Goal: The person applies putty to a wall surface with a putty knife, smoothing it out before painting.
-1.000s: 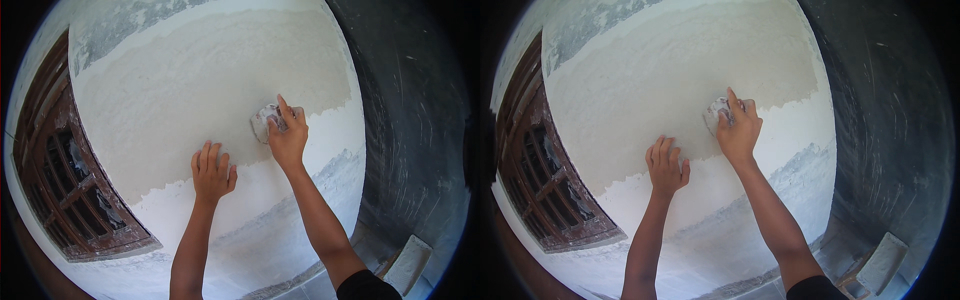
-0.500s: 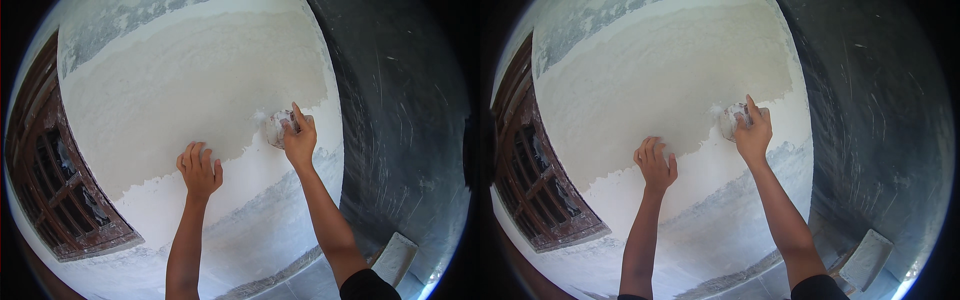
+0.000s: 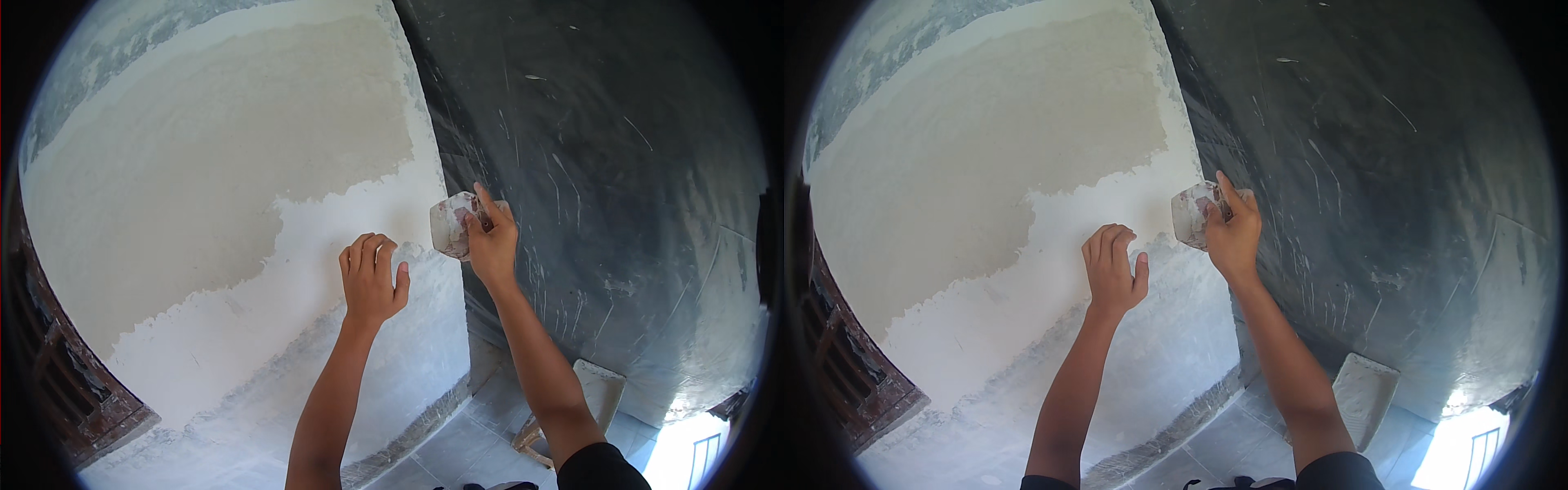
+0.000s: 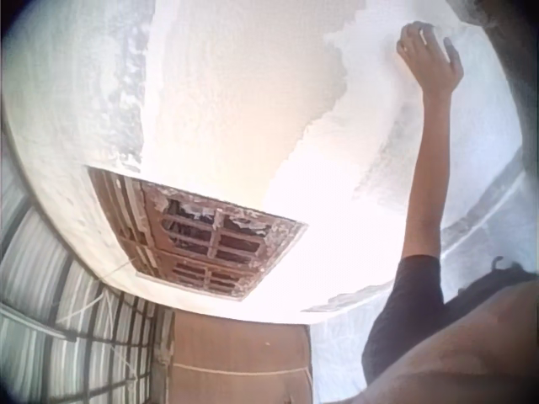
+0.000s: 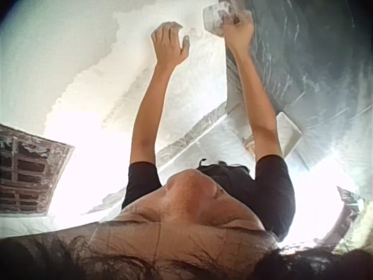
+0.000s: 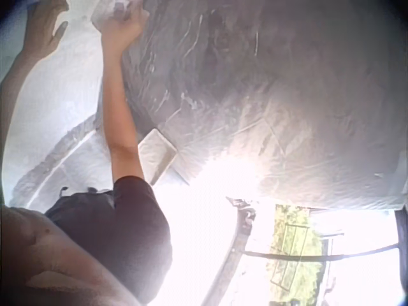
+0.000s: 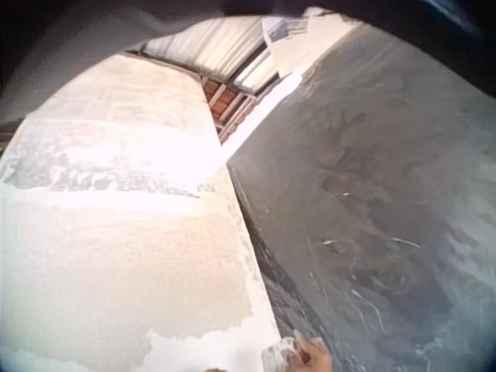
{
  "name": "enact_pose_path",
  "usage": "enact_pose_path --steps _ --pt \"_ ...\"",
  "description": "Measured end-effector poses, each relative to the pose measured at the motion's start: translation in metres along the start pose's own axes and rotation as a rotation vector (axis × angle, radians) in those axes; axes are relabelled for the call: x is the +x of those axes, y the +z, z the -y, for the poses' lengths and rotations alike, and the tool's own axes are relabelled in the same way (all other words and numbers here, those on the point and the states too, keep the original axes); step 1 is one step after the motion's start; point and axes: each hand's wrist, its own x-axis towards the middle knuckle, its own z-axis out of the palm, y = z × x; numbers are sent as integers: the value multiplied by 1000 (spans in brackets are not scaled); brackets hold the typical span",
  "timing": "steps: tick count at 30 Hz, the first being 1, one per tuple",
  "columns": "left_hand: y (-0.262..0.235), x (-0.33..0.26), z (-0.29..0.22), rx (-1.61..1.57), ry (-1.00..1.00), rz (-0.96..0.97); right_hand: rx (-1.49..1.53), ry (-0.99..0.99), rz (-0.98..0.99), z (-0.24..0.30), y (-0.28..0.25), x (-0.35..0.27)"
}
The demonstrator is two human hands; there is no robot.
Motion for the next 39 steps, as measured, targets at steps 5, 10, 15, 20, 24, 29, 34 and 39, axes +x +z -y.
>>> enact_pose_path --steps 5,10,15,20,24,29,34,39 --pt "47 10 -45 -206 -15 18 -75 24 -88 -27 -56 4" --pt "90 16 -83 -370 7 24 -176 73 -155 -45 -103 1" --pt "126 18 -126 -507 -4 2 -289 111 -224 -59 -147 -4" --pt "155 8 -176 -662 -5 39 -479 190 -263 -60 -194 -26" --pt "174 -6 -224 -780 -15 80 -588 228 -293 -73 -237 -53" --pt "191 -39 -288 -911 -23 220 -569 347 -349 -99 -289 -91" --pt "206 -74 -345 -1015 -19 415 -574 506 -415 -136 -344 -126" --pt "226 -118 -395 -1065 -26 572 -596 682 -357 -166 -394 -160"
